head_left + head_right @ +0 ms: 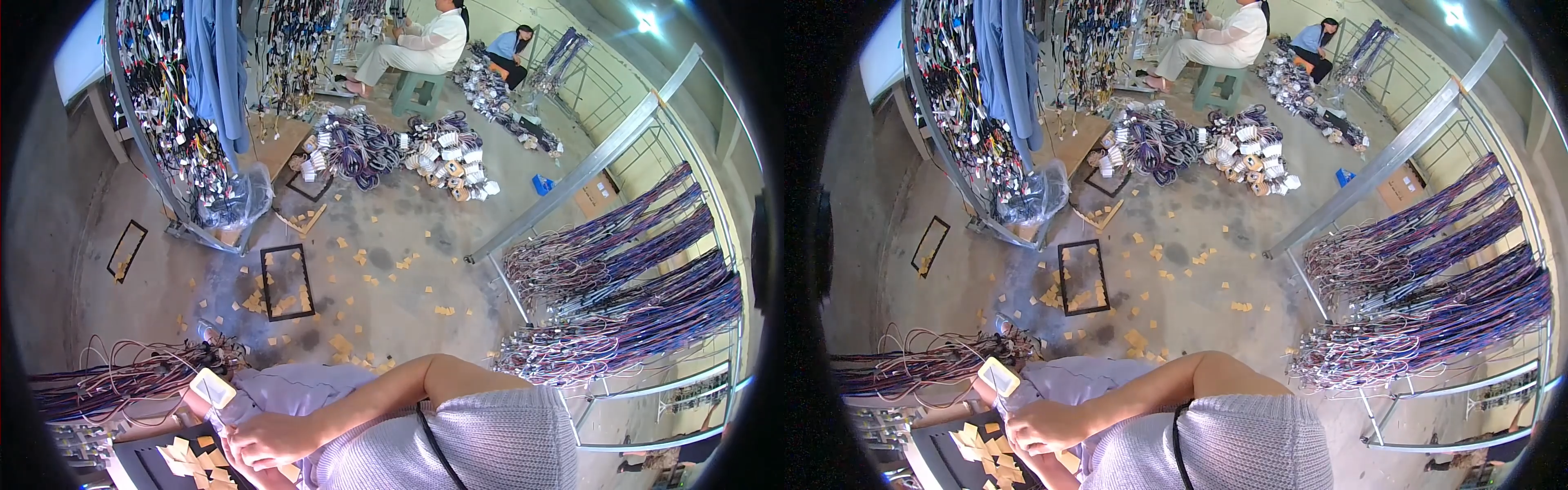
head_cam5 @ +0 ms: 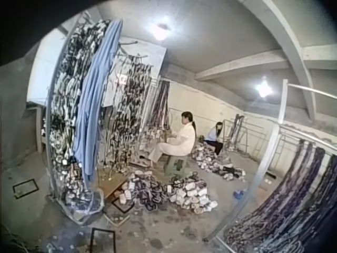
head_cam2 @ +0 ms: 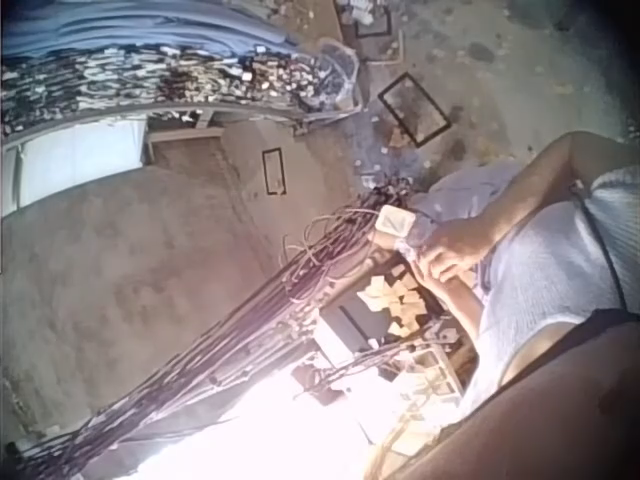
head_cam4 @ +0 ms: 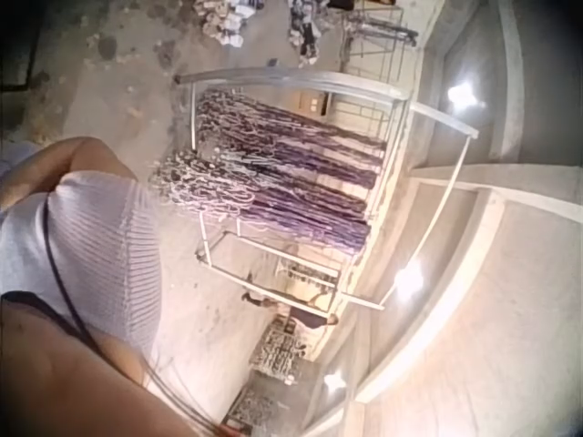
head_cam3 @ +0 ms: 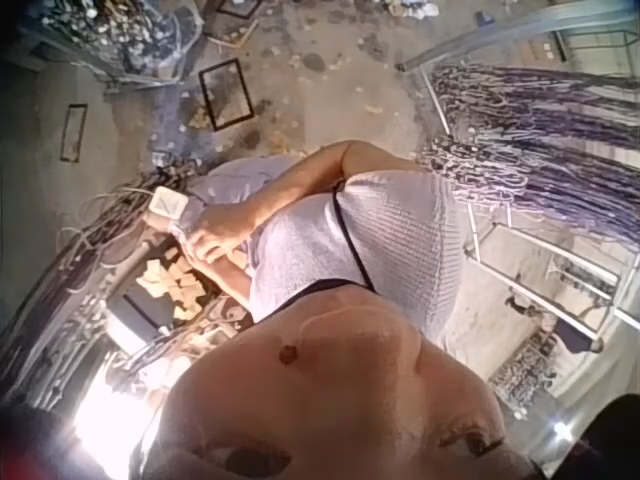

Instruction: Applying tape and assembling plastic housings onto electrical wire bundles at a factory workstation.

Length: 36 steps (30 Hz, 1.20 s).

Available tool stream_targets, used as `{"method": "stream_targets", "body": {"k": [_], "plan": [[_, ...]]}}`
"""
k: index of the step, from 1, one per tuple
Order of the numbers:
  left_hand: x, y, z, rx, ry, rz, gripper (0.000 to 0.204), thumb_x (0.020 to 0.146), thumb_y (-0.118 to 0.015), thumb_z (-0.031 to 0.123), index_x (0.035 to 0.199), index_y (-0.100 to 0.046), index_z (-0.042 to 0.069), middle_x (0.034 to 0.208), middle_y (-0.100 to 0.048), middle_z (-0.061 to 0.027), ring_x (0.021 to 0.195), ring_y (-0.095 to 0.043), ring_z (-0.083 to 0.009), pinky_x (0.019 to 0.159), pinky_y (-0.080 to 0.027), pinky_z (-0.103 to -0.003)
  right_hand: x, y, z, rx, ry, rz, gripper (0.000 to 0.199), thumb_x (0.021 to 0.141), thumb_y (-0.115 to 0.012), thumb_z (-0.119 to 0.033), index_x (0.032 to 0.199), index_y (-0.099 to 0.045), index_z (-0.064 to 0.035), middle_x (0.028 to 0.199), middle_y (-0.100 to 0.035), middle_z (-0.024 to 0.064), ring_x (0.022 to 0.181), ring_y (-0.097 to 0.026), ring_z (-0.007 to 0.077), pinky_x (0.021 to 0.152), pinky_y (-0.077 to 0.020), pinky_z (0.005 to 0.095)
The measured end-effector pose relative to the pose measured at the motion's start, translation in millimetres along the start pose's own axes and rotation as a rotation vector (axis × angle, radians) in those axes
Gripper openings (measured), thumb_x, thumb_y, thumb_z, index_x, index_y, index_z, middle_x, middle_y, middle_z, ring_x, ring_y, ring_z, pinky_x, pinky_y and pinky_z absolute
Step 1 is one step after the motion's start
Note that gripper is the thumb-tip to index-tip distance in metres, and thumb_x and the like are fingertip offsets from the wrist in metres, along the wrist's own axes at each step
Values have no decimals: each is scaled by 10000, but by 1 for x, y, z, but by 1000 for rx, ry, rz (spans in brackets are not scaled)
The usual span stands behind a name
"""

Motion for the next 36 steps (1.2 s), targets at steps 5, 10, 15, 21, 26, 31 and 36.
{"method": "stream_targets", "body": {"k": [5,10,15,21,26,31,36], "plan": [[1,1,2,28,-15,3,151,952,-506,240,926,-510,91,718,-429,51,599,-393,-19,511,-279,-159,-1,-5,1,-11,-98,-37,173,808,-653,-125,805,-508,-31,907,-522,117,824,-563,282,731,-468,398],[0,1,4,54,-30,6,149,951,-509,238,922,-510,91,711,-427,53,594,-390,-18,507,-274,-158,1,-5,9,237,-275,12,179,824,-630,-95,783,-469,-26,916,-525,127,813,-564,304,703,-453,393],[-2,3,8,84,-45,15,147,950,-513,236,917,-509,92,703,-424,55,588,-386,-16,504,-270,-158,4,-2,10,484,-315,0,473,630,-792,-132,1012,-533,-28,1079,-504,97,1002,-539,267,855,-444,405],[-6,4,18,123,-62,18,145,949,-517,233,911,-509,93,694,-421,57,582,-382,-14,499,-265,-157,-2,-11,13,351,-131,-81,563,593,-791,-8,1089,-525,-24,1143,-480,123,1102,-500,294,932,-419,402],[-8,4,25,155,-76,29,144,948,-520,231,907,-509,94,687,-419,60,576,-378,-12,495,-261,-156,0,-4,15,431,-231,-85,520,639,-775,-24,1100,-535,-34,1140,-532,107,1081,-525,288,923,-418,390],[-8,-2,30,180,-88,23,143,947,-524,229,902,-509,95,680,-416,62,571,-374,-10,492,-257,-155,22,18,18,477,-186,-64,516,658,-797,-140,1106,-563,-35,1077,-575,105,1008,-554,267,858,-441,357],[-11,6,46,213,-109,42,142,946,-527,227,898,-509,95,673,-414,64,565,-371,-9,488,-253,-154,32,16,40,509,-389,-209,505,723,-792,-354,997,-584,16,945,-500,80,865,-515,218,772,-441,346]]}}
Point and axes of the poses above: each hand's wrist, its own x-axis towards the middle knuckle, its own y-axis out of the back of the hand, z = x × y, the point moved 4 cm from there along x, towards the middle knuckle
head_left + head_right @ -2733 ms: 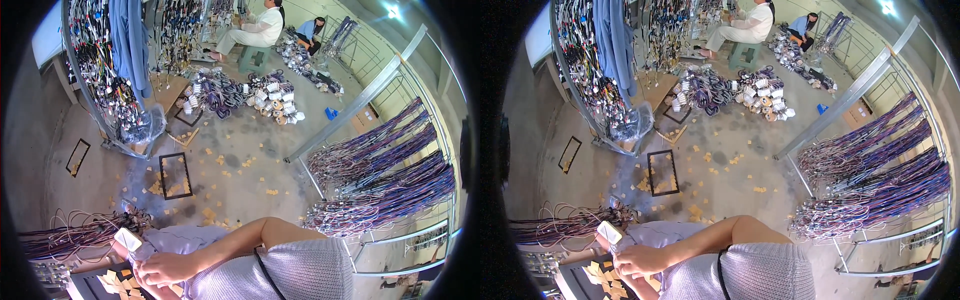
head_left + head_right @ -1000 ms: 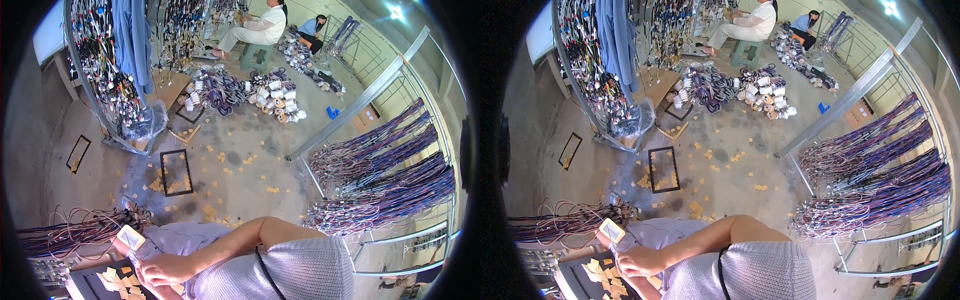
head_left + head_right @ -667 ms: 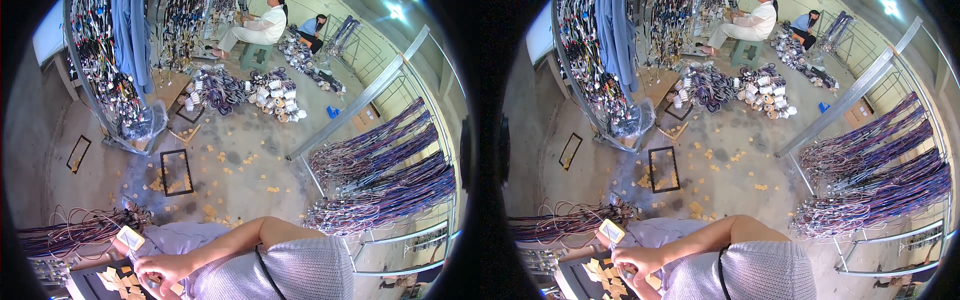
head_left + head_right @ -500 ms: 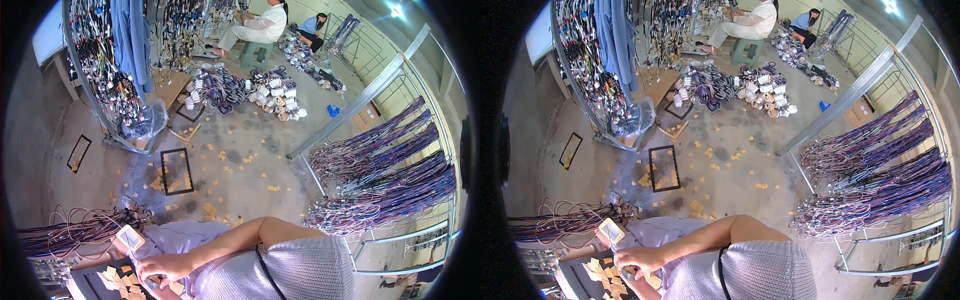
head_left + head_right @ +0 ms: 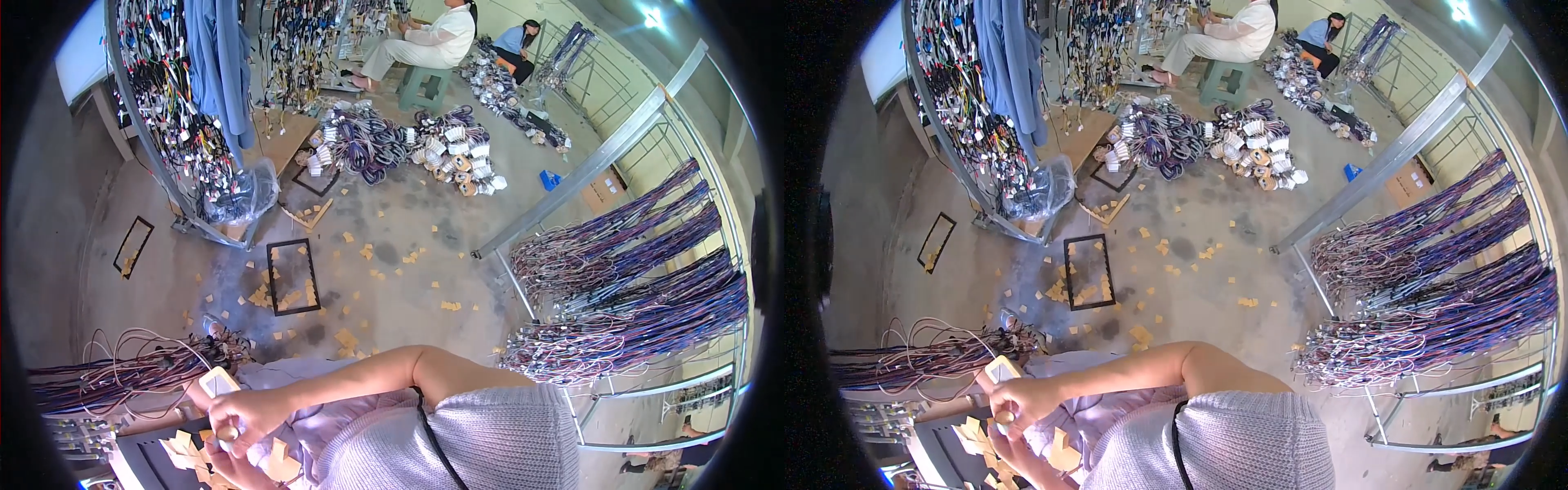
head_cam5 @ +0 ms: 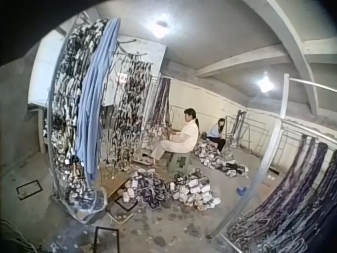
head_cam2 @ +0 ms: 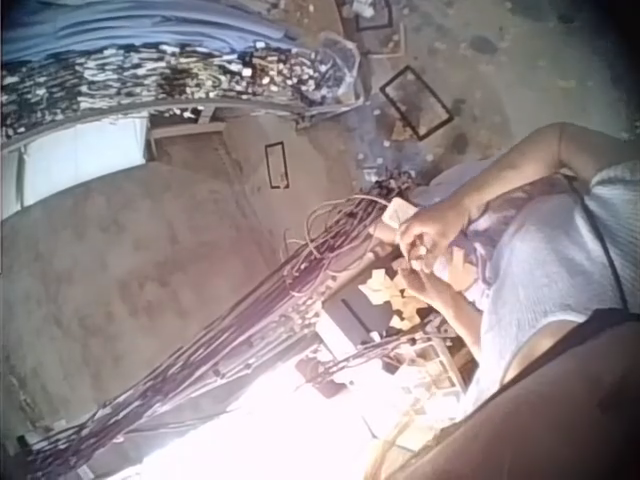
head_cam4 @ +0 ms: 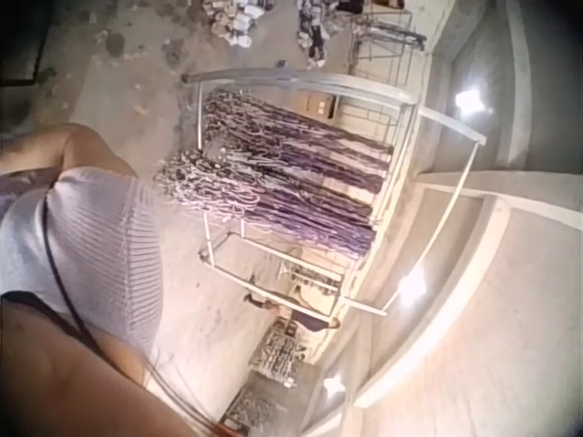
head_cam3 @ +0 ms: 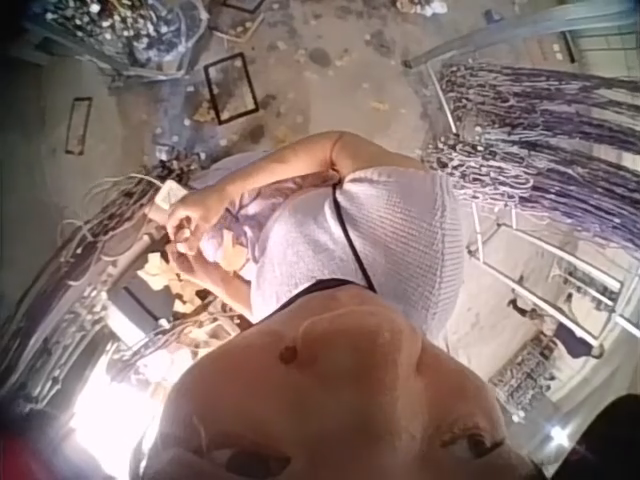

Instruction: Applying tape and assembling plastic housings onto electrical wire bundles at a factory workstation.

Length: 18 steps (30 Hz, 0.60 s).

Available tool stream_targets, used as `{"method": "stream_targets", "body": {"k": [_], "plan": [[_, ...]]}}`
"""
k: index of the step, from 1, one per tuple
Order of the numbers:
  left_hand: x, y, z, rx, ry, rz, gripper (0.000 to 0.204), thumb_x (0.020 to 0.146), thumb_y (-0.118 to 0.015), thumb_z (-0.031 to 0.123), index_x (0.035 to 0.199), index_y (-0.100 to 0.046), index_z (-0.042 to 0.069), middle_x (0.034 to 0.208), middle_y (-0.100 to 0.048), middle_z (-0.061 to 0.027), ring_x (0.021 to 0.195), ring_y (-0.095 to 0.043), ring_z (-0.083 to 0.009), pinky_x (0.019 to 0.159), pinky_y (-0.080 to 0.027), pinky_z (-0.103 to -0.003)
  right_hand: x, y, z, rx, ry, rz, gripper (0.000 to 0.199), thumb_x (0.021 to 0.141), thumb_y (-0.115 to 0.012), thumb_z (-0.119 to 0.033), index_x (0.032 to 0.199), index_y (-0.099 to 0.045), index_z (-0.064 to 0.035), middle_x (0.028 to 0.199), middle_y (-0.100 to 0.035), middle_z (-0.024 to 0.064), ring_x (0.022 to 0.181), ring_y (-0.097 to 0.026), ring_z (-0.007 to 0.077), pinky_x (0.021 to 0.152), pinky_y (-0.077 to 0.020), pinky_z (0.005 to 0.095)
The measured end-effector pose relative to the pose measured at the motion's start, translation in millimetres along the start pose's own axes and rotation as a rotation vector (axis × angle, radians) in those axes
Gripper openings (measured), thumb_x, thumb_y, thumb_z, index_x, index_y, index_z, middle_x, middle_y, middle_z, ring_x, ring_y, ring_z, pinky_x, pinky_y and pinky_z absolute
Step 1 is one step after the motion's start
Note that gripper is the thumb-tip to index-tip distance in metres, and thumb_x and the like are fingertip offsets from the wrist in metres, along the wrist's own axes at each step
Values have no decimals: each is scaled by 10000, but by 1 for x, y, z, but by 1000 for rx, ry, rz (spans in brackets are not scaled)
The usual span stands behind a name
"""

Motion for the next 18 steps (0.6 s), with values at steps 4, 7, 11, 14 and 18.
{"method": "stream_targets", "body": {"k": [4,7,11,14,18], "plan": [[-20,10,35,-74,-3,132,155,927,-585,211,824,-553,99,585,-385,83,500,-300,4,436,-179,-188,16,10,12,40,263,133,379,774,-688,-287,994,-576,1,1093,-496,101,1052,-480,221,855,-427,338],[-19,-12,68,-84,111,190,181,917,-589,236,787,-542,118,648,-390,82,566,-330,-15,487,-225,-187,-18,23,-30,-21,198,174,377,746,-688,-228,1051,-616,-19,1038,-516,79,1041,-499,189,928,-397,301],[-8,-16,76,-238,198,35,87,922,-584,127,880,-557,56,720,-483,49,603,-424,-26,518,-328,-184,-37,11,-17,470,-182,89,479,744,-694,-52,1191,-531,9,1178,-521,52,1144,-482,138,1006,-368,285],[-19,-14,76,-325,226,45,93,919,-591,118,902,-556,34,745,-523,32,632,-462,-24,547,-368,-176,-28,5,8,540,-438,60,398,813,-690,-59,1172,-538,24,1094,-588,57,992,-577,116,873,-483,252],[-36,-14,83,-338,190,43,115,915,-614,125,927,-566,22,757,-528,46,595,-404,11,506,-286,-153,-21,-2,31,506,-413,30,423,794,-720,-15,1175,-540,27,1019,-626,47,902,-604,97,822,-498,239]]}}
Point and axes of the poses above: each hand's wrist, its own x-axis towards the middle knuckle, its own y-axis out of the back of the hand, z = x × y, the point moved 4 cm from there along x, towards the middle knuckle
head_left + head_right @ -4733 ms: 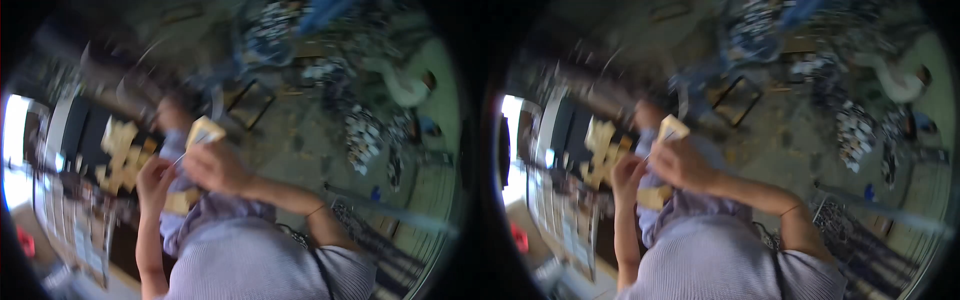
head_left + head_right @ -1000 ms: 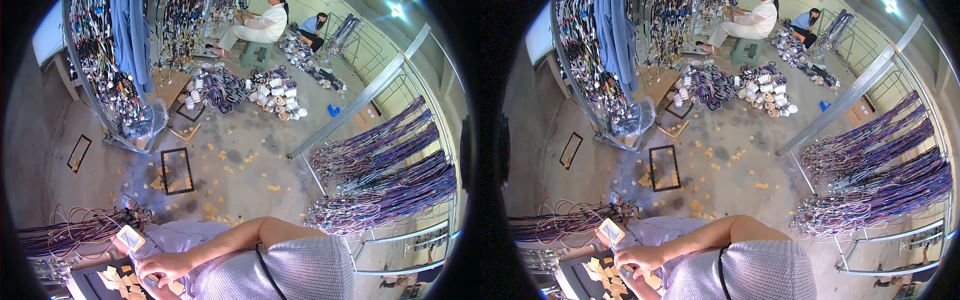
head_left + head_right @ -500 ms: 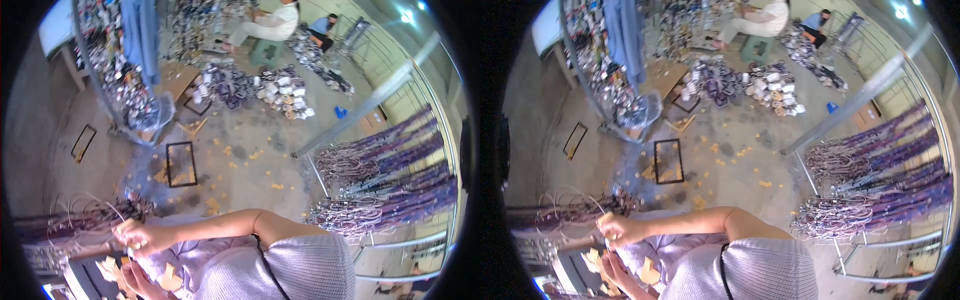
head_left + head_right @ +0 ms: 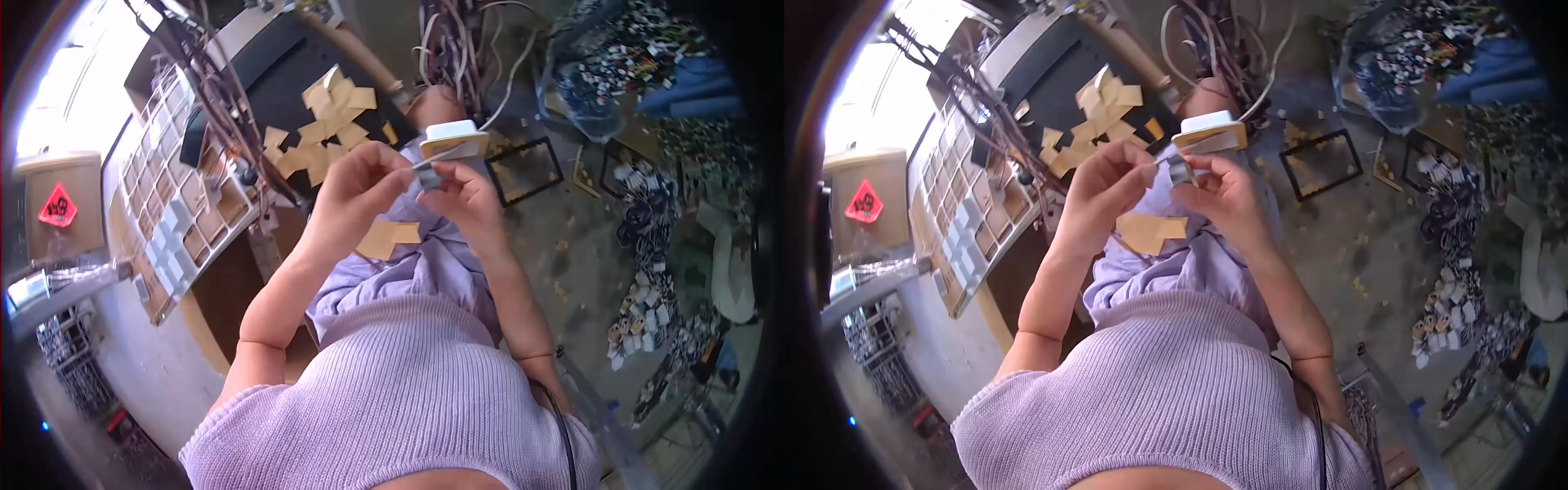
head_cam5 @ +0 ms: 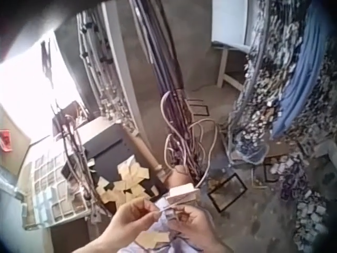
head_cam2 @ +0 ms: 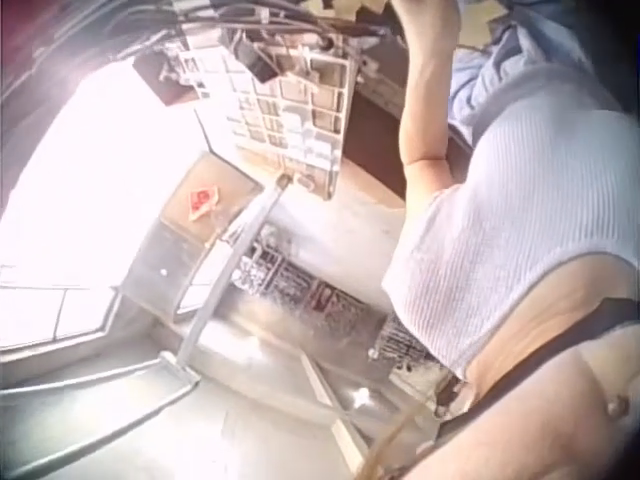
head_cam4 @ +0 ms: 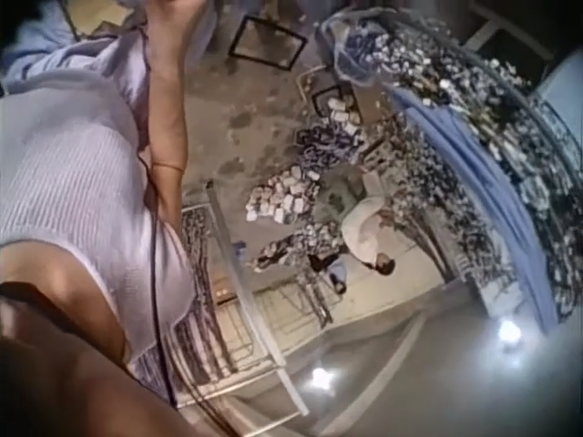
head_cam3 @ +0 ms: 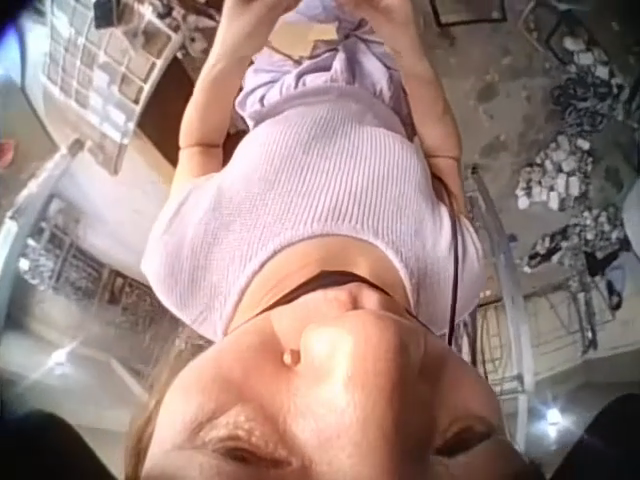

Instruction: Applying tape and assembling plastic housings onto electrical wire bundles at a factory workstation.

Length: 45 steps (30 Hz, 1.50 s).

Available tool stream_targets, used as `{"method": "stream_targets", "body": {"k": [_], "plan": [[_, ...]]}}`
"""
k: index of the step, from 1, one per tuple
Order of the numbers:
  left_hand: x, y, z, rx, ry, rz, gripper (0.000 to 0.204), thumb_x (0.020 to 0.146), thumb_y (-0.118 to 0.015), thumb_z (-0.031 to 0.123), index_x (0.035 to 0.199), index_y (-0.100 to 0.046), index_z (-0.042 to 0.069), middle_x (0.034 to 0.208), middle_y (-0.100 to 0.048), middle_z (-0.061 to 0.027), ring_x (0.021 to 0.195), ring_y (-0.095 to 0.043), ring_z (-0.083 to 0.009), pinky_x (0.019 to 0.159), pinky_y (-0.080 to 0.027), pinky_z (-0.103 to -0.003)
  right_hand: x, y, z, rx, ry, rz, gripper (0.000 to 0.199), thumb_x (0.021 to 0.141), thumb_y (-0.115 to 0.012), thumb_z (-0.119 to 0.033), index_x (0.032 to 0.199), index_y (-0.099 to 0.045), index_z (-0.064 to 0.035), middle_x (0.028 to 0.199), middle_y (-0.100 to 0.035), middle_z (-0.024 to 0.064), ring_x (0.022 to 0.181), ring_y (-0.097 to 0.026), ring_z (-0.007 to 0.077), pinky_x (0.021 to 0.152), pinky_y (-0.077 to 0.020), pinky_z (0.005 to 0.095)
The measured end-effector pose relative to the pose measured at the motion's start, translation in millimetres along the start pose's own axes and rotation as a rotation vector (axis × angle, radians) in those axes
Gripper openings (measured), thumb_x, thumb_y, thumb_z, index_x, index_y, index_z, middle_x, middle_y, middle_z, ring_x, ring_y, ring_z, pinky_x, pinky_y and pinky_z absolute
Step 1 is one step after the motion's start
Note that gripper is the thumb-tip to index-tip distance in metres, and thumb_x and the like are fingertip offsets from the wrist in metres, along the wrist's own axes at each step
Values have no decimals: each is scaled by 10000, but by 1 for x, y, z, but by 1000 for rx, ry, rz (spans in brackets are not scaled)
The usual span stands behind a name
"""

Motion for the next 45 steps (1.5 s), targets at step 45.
{"method": "stream_targets", "body": {"k": [45], "plan": [[56,92,-48,444,-309,236,79,847,-620,13,826,-569,-44,729,-566,-57,650,-586,-100,559,-459,-228,342,-108,-5,-1423,723,-218,135,717,-746,-131,831,-707,-71,903,-655,131,881,-641,304,770,-514,403]]}}
Point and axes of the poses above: each hand's wrist, its own x-axis towards the middle knuckle, its own y-axis out of the back of the hand, z = x × y, the point moved 4 cm from there along x, towards the middle knuckle
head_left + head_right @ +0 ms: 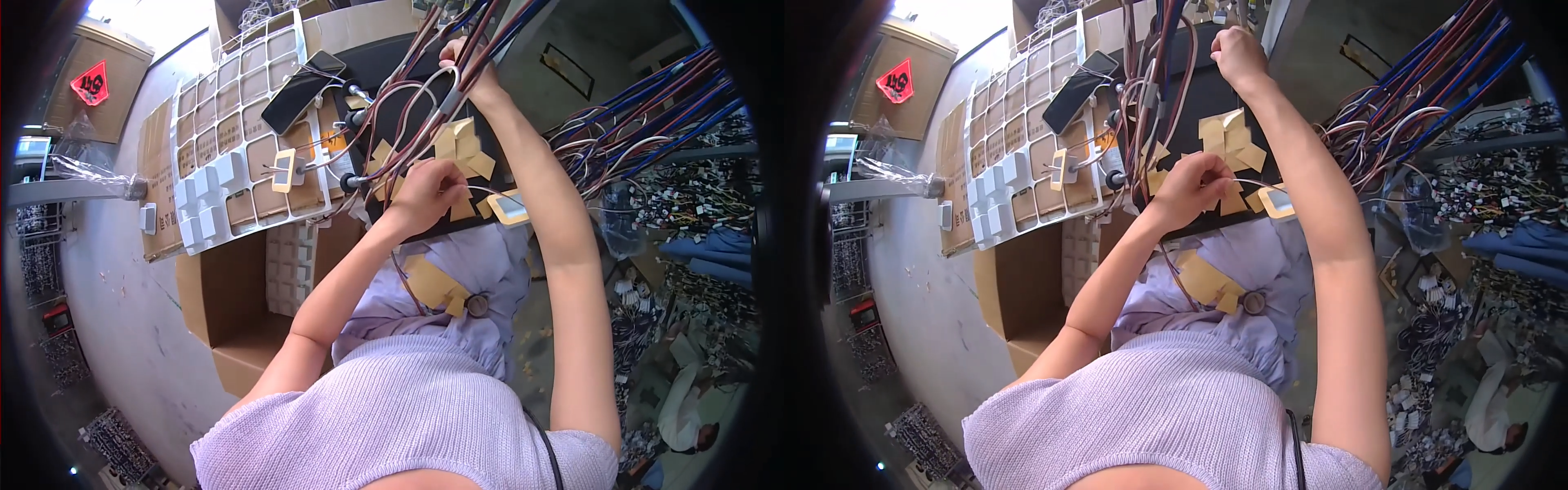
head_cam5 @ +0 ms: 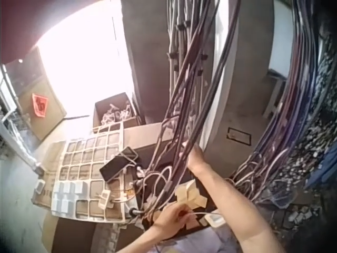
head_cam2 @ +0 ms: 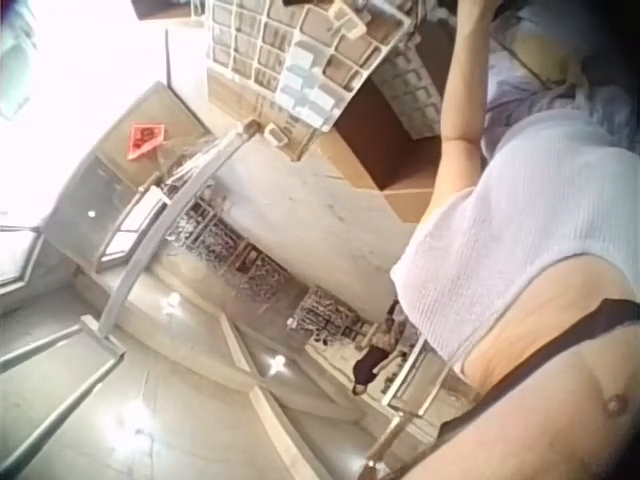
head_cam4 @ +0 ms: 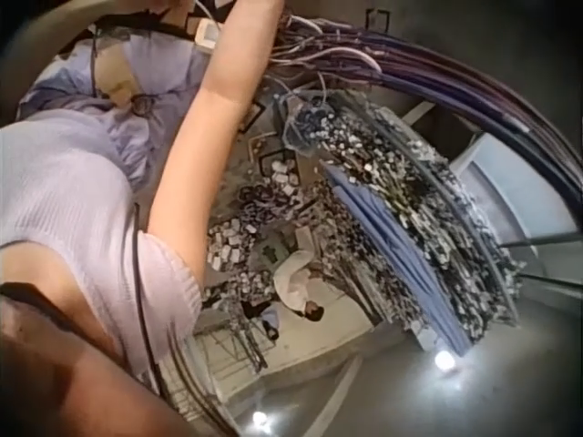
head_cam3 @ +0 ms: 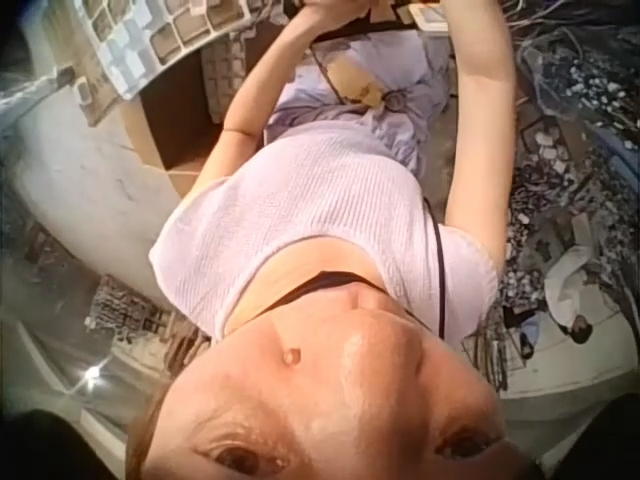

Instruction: Applying tape and assembling plastic housings onto electrical wire bundles at a factory workstation.

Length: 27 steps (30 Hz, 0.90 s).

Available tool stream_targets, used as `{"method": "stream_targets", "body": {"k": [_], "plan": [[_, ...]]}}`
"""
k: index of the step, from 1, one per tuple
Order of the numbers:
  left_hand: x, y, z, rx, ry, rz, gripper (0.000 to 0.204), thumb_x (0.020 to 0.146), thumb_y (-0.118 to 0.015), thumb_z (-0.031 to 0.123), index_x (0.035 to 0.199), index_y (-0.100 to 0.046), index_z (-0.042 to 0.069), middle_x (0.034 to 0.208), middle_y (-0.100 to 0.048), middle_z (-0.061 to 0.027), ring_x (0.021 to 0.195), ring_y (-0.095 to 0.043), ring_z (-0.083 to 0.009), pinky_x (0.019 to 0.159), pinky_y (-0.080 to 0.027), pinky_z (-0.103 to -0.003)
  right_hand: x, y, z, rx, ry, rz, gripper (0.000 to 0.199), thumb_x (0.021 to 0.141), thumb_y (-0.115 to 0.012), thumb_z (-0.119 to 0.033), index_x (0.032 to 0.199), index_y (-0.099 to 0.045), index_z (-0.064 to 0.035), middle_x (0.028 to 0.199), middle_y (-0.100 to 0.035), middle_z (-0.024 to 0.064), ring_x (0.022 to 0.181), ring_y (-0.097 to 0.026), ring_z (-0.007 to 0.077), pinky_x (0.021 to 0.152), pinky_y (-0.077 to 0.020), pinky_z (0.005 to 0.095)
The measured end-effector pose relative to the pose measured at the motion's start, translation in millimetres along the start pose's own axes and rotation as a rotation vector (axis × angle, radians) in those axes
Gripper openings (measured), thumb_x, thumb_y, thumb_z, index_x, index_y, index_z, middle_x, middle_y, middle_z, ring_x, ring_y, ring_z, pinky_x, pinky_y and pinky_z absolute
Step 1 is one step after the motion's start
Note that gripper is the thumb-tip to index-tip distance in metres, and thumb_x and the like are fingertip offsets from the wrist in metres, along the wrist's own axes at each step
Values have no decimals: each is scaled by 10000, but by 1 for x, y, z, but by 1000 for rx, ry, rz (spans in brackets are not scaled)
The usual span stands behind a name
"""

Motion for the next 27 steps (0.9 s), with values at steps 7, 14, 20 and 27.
{"method": "stream_targets", "body": {"k": [7,14,20,27], "plan": [[0,1,-6,129,-36,13,67,811,-639,-22,823,-575,-40,725,-558,-73,629,-564,-115,573,-471,-250,11,-12,-4,-66,-126,-57,195,736,-762,-158,852,-696,-17,1000,-627,170,893,-653,341,781,-534,407],[-1,-1,-13,103,-17,50,77,756,-670,61,787,-603,39,716,-589,-83,744,-559,-258,735,-431,-359,23,-10,4,-167,16,-49,247,772,-623,-233,957,-641,-70,942,-660,207,903,-624,410,748,-510,471],[4,-3,-2,168,-15,-11,82,792,-665,39,812,-593,5,726,-585,-72,702,-566,-177,670,-457,-302,33,-9,26,-190,-261,-158,268,665,-751,-259,872,-707,-94,956,-684,163,873,-651,368,779,-529,436],[-1,0,-6,208,-5,19,86,814,-658,10,831,-583,-28,718,-580,-63,654,-573,-109,605,-482,-248,-3,1,-54,-449,191,72,105,743,-658,-101,828,-644,-42,912,-641,109,879,-668,266,765,-551,365]]}}
Point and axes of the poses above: each hand's wrist, its own x-axis towards the middle knuckle, its own y-axis out of the back of the hand, z = x × y, the point moved 4 cm from there along x, towards the middle knuckle
